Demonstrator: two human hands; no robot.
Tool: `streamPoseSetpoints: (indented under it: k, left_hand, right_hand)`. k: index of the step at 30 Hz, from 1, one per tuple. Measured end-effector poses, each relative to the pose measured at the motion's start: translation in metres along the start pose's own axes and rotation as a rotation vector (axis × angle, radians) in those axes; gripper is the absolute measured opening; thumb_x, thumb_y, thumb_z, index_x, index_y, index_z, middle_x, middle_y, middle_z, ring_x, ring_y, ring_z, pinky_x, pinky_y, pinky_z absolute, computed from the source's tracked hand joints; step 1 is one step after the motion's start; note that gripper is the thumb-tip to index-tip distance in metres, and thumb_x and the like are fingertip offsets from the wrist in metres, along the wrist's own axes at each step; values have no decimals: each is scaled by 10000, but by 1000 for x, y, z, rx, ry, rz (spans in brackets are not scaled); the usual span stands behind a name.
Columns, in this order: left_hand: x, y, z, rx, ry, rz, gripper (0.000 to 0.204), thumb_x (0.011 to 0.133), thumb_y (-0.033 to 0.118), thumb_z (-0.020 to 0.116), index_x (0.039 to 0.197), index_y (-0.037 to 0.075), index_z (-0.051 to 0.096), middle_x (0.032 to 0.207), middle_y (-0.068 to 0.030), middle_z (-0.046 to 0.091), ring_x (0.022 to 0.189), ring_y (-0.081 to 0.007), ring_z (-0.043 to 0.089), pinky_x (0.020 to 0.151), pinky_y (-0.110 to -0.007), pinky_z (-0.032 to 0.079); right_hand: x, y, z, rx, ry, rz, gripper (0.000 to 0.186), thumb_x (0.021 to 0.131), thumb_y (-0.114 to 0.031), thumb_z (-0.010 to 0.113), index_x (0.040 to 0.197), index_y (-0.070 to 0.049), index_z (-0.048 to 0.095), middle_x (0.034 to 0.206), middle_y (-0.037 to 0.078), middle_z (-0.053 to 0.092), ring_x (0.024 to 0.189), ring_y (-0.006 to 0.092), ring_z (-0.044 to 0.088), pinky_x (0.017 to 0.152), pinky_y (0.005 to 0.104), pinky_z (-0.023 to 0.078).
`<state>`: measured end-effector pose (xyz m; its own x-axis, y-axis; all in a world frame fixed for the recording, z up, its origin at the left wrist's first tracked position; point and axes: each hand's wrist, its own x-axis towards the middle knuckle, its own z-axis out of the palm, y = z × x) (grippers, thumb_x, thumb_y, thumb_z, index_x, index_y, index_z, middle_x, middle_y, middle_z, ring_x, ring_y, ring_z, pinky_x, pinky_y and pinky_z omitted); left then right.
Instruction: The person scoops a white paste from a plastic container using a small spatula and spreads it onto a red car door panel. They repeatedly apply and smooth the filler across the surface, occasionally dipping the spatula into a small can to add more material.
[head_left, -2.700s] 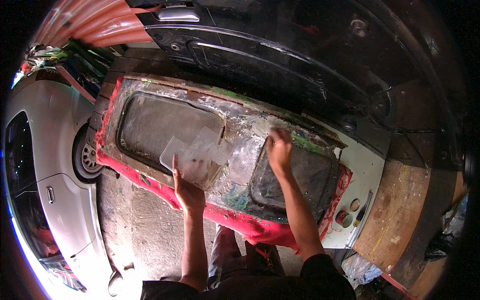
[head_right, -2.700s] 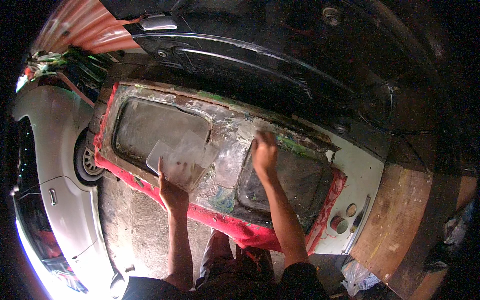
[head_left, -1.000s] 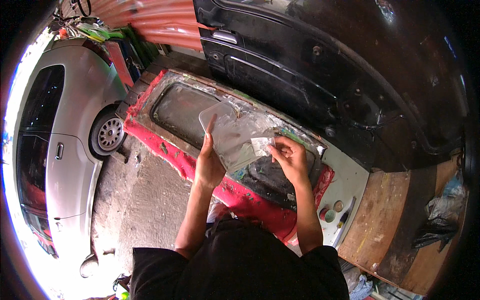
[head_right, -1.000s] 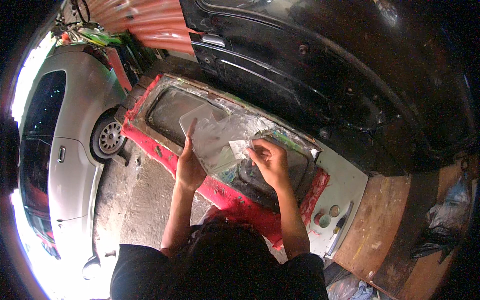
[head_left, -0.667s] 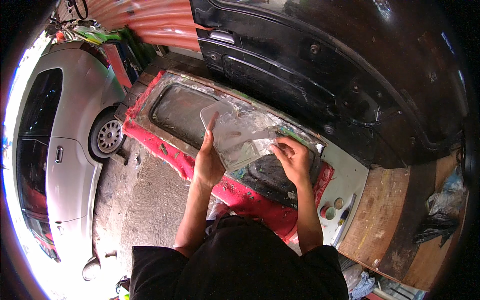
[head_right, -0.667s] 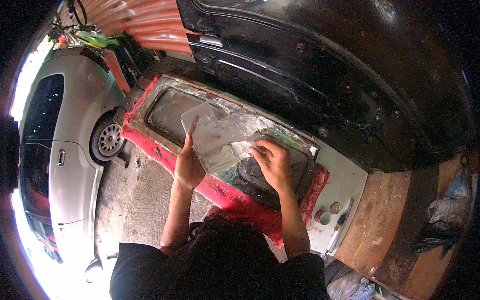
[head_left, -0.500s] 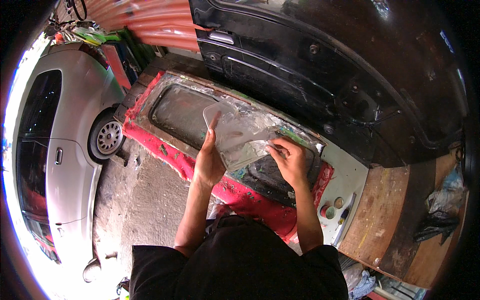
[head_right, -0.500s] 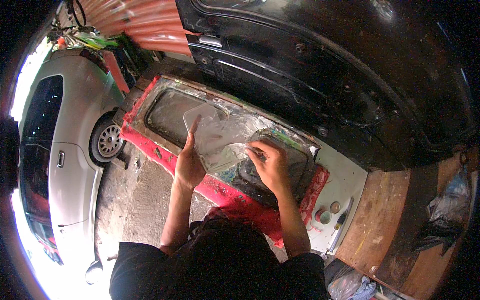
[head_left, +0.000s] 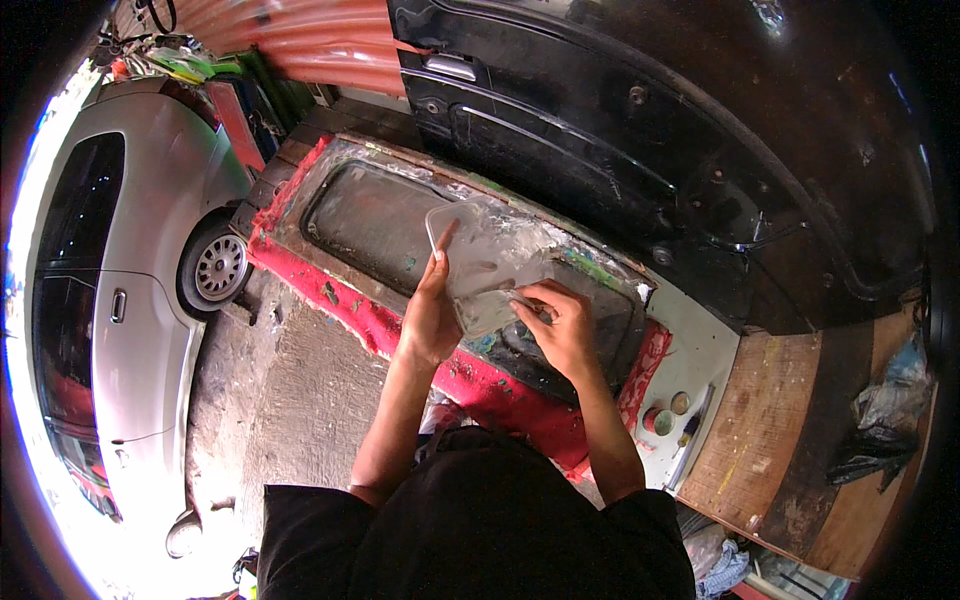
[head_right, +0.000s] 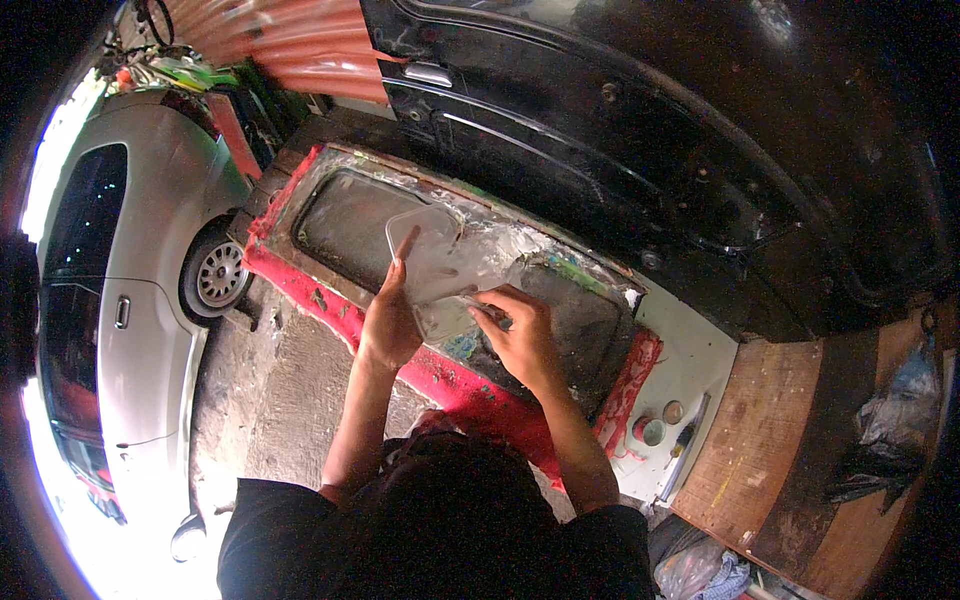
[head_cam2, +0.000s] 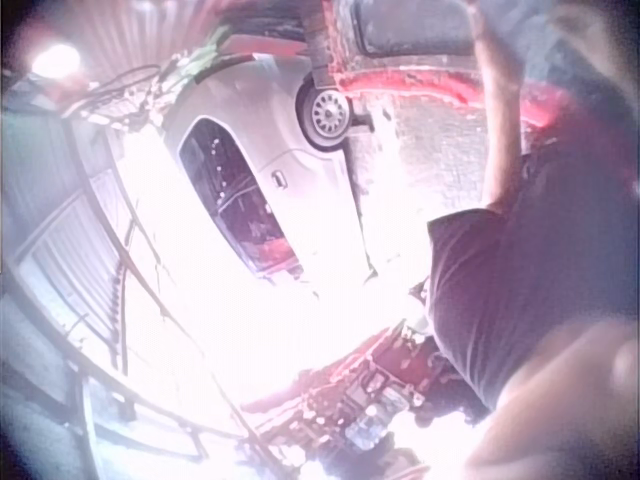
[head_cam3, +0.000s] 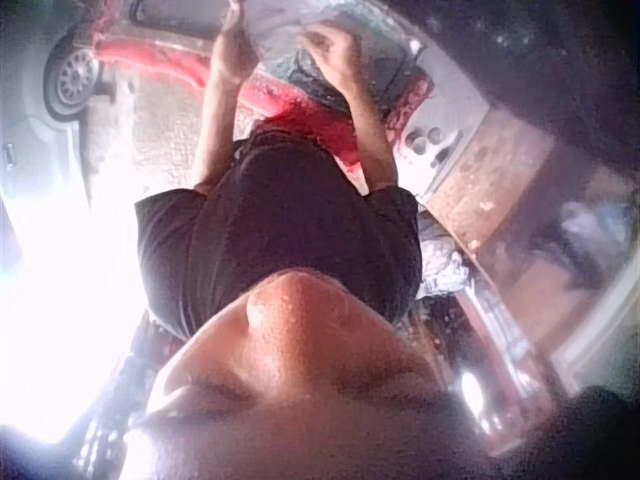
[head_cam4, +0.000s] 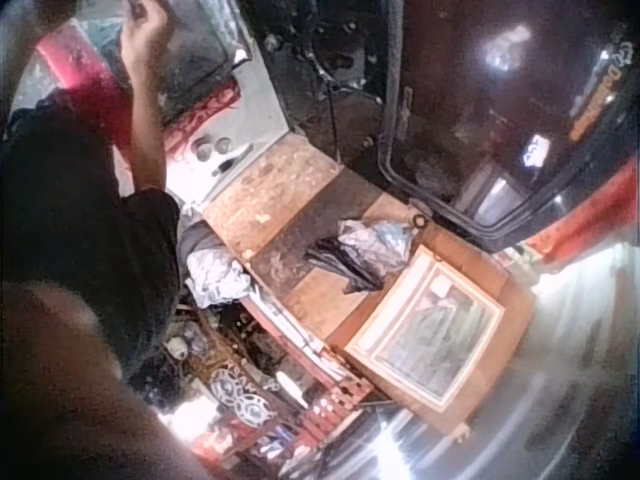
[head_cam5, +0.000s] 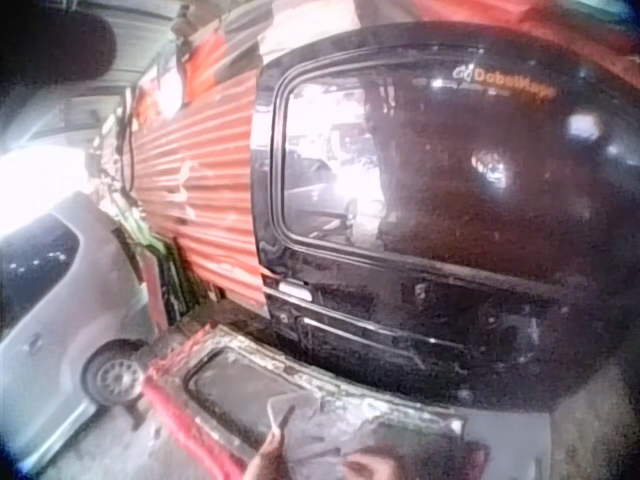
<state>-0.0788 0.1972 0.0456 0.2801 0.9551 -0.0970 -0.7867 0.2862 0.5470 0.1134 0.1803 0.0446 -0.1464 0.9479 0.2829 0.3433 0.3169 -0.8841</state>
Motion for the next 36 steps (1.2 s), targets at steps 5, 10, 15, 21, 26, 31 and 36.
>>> streamPoseSetpoints:
  k: [5,10,15,21,26,31,36]
  left_hand:
    - [6,-8,-10,11,8,21,591,1084,442,392,1615,252,214,1337,-178,569,1201,-421,617,1013,-552,535]
    - [8,-16,-6,22,102,14,524,1106,423,343,1602,273,261,1265,-158,563,1149,-367,641,952,-503,569]
    - [17,-29,-16,62,176,80,542,1093,431,386,1602,284,270,1324,-137,554,1162,-349,631,960,-494,557]
    - [22,-39,-8,76,332,179,478,1114,305,398,1583,221,363,1588,-110,377,1253,-252,556,1018,-389,501]
    - [27,-54,-11,287,378,383,506,1099,339,410,1592,249,341,1573,-114,381,1320,-277,499,1038,-407,478]
    - [29,-58,-9,436,346,462,543,1093,338,433,1604,186,328,1641,-105,287,1433,-267,367,1168,-401,312]
    - [29,-67,-13,473,366,451,559,1079,304,448,1603,149,333,1646,-109,286,1478,-248,288,1215,-376,202]
  right_hand:
    - [-4,8,11,52,2,81,165,866,-36,760,1006,36,712,915,131,730,788,192,701,706,313,537]
    - [-9,16,21,117,1,202,175,880,-53,766,1022,36,713,866,79,720,745,115,657,672,273,518]
    - [-14,32,33,217,28,279,162,893,-51,771,1014,42,717,780,28,682,646,59,564,575,240,446]
    - [-20,65,49,671,77,546,155,890,-50,751,1011,43,724,751,47,668,580,89,546,535,256,420]
    - [-27,75,62,869,195,640,168,881,-45,757,1022,39,721,769,57,674,585,106,562,539,254,436]
    - [-26,77,68,1020,290,675,181,886,-48,765,1047,24,721,827,58,699,631,113,599,548,257,460]
    - [-19,76,66,1068,254,682,184,908,-31,744,1086,-5,705,892,45,710,690,105,653,575,237,501]
